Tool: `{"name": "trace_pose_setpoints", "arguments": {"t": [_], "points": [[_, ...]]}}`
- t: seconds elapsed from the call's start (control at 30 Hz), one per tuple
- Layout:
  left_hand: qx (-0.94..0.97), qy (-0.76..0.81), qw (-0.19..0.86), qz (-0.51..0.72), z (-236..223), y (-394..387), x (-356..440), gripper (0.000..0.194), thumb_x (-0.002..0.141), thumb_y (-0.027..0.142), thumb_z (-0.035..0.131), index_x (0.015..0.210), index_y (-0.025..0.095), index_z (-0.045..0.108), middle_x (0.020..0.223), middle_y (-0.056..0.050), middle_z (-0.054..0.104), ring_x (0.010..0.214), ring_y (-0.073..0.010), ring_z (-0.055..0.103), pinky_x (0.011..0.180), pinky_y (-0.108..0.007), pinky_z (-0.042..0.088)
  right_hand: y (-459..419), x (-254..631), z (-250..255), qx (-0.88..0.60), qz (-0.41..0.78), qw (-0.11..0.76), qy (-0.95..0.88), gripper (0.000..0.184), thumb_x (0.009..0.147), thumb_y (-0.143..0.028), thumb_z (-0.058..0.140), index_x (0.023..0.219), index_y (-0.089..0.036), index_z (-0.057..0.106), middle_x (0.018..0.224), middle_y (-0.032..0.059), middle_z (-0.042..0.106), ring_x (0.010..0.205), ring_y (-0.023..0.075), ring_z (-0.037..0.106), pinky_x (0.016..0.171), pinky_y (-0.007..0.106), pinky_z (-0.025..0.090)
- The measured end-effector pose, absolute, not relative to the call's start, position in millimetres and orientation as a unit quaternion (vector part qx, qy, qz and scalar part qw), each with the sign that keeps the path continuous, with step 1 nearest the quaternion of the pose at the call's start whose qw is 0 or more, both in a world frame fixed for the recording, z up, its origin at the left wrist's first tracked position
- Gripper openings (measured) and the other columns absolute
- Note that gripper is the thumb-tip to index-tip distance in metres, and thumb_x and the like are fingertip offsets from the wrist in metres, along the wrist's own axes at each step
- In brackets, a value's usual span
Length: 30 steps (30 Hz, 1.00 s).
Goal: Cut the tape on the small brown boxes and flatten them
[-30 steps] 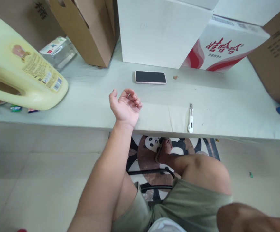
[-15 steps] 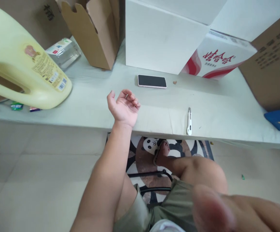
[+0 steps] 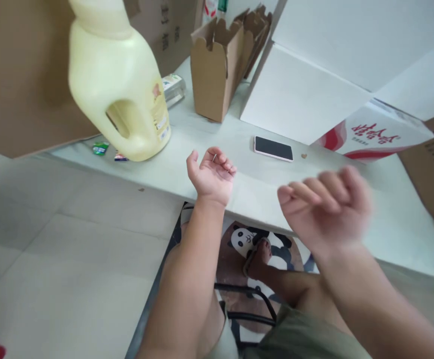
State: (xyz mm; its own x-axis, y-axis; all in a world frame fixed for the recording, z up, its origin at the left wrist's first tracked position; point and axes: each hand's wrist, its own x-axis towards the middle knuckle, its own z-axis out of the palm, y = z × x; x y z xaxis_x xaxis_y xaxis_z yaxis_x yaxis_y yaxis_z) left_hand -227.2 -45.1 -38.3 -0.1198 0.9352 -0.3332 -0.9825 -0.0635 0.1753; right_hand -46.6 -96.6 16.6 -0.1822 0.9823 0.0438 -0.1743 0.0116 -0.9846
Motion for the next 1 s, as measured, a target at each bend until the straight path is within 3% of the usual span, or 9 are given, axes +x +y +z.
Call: {"name": "trace_pose_setpoints", "arguments": {"t": [0.1, 0.23, 0.3, 0.37, 0.47, 0.6, 0.7, 0.8, 1.0], "points": [[-0.077, 0.160, 0.653, 0.736, -39.1, -46.6, -240.6, 0.055, 0.099, 0.055, 0.033, 0.068, 0.019, 0.059, 0.061, 0.002, 0.043, 0.048, -0.0097, 0.045, 0.050, -0.024, 0.036, -34.2, -81.6, 2.6, -0.425, 0.548, 0.523, -0.495, 0.027, 0.087, -0.050, 0.077, 0.090, -0.031, 0.058, 0.061, -0.0105, 0.057, 0.043, 0.0085, 0.045, 0.051, 0.024, 0.050], [-0.097, 0.146, 0.639, 0.749, -41.9, -44.1, -253.3, 0.052, 0.098, 0.053, 0.035, 0.069, 0.018, 0.060, 0.062, 0.002, 0.043, 0.049, -0.0097, 0.044, 0.050, -0.023, 0.036, 59.1, -124.0, -12.6, -0.497, 0.446, 0.454, -0.590, 0.039, 0.096, -0.061, 0.060, 0.081, -0.026, 0.054, 0.043, -0.0123, 0.039, 0.033, 0.0083, 0.033, 0.038, 0.023, 0.030], [-0.103, 0.141, 0.634, 0.753, -42.3, -42.4, -256.8, 0.050, 0.098, 0.051, 0.037, 0.069, 0.018, 0.060, 0.063, 0.001, 0.043, 0.049, -0.0098, 0.044, 0.051, -0.023, 0.036, 100.2, -142.1, -5.7, -0.506, 0.360, 0.430, -0.655, 0.049, 0.103, -0.058, 0.043, 0.071, -0.023, 0.051, 0.048, -0.0084, 0.045, 0.041, 0.0069, 0.044, 0.047, 0.022, 0.036], [-0.111, 0.140, 0.634, 0.753, -41.6, -40.6, -258.3, 0.048, 0.098, 0.049, 0.038, 0.068, 0.018, 0.059, 0.062, 0.002, 0.042, 0.049, -0.0097, 0.043, 0.050, -0.023, 0.036, 133.9, -159.4, 7.9, -0.478, 0.244, 0.400, -0.743, 0.048, 0.106, -0.042, 0.030, 0.074, -0.018, 0.056, 0.070, -0.0037, 0.061, 0.065, 0.0053, 0.061, 0.068, 0.022, 0.045], [-0.128, 0.151, 0.641, 0.742, -39.3, -38.3, -257.4, 0.047, 0.099, 0.043, 0.037, 0.065, 0.018, 0.057, 0.059, 0.003, 0.039, 0.047, -0.0091, 0.042, 0.049, -0.023, 0.034, 167.9, -182.3, 28.8, -0.387, 0.090, 0.333, -0.855, 0.019, 0.098, -0.015, 0.046, 0.096, -0.018, 0.064, 0.112, 0.0033, 0.070, 0.104, 0.0161, 0.069, 0.097, 0.034, 0.049], [-0.137, 0.157, 0.643, 0.737, -36.2, -36.9, -254.4, 0.049, 0.099, 0.042, 0.035, 0.063, 0.017, 0.057, 0.057, 0.004, 0.037, 0.044, -0.0079, 0.040, 0.049, -0.022, 0.032, 186.4, -198.4, 39.7, -0.396, 0.006, 0.239, -0.887, 0.049, 0.081, -0.006, 0.063, 0.123, -0.030, 0.059, 0.146, 0.0077, 0.057, 0.114, 0.0331, 0.067, 0.100, 0.052, 0.054], [-0.136, 0.160, 0.646, 0.734, -34.9, -37.4, -252.8, 0.048, 0.098, 0.042, 0.035, 0.063, 0.017, 0.057, 0.056, 0.004, 0.038, 0.044, -0.0078, 0.040, 0.048, -0.022, 0.032, 187.8, -193.1, 34.2, -0.415, -0.006, 0.206, -0.886, 0.064, 0.079, -0.008, 0.061, 0.138, -0.030, 0.050, 0.140, 0.0106, 0.059, 0.113, 0.0340, 0.067, 0.099, 0.055, 0.055], [-0.128, 0.170, 0.647, 0.732, -33.7, -38.1, -251.2, 0.048, 0.097, 0.042, 0.035, 0.063, 0.017, 0.057, 0.056, 0.004, 0.038, 0.044, -0.0083, 0.041, 0.048, -0.023, 0.032, 179.9, -174.4, 24.9, -0.400, -0.010, 0.246, -0.883, 0.065, 0.076, -0.007, 0.059, 0.138, -0.026, 0.050, 0.121, 0.0109, 0.067, 0.105, 0.0321, 0.067, 0.094, 0.055, 0.056], [-0.082, 0.286, 0.552, 0.779, -38.5, -34.9, -247.1, 0.034, 0.090, 0.037, 0.043, 0.063, 0.019, 0.050, 0.057, 0.005, 0.033, 0.046, -0.0090, 0.036, 0.049, -0.022, 0.027, 104.9, -111.9, 26.0, -0.414, 0.044, 0.363, -0.833, 0.033, 0.079, -0.009, 0.052, 0.106, -0.025, 0.063, 0.092, 0.0020, 0.073, 0.078, 0.0202, 0.064, 0.079, 0.040, 0.055]]}}
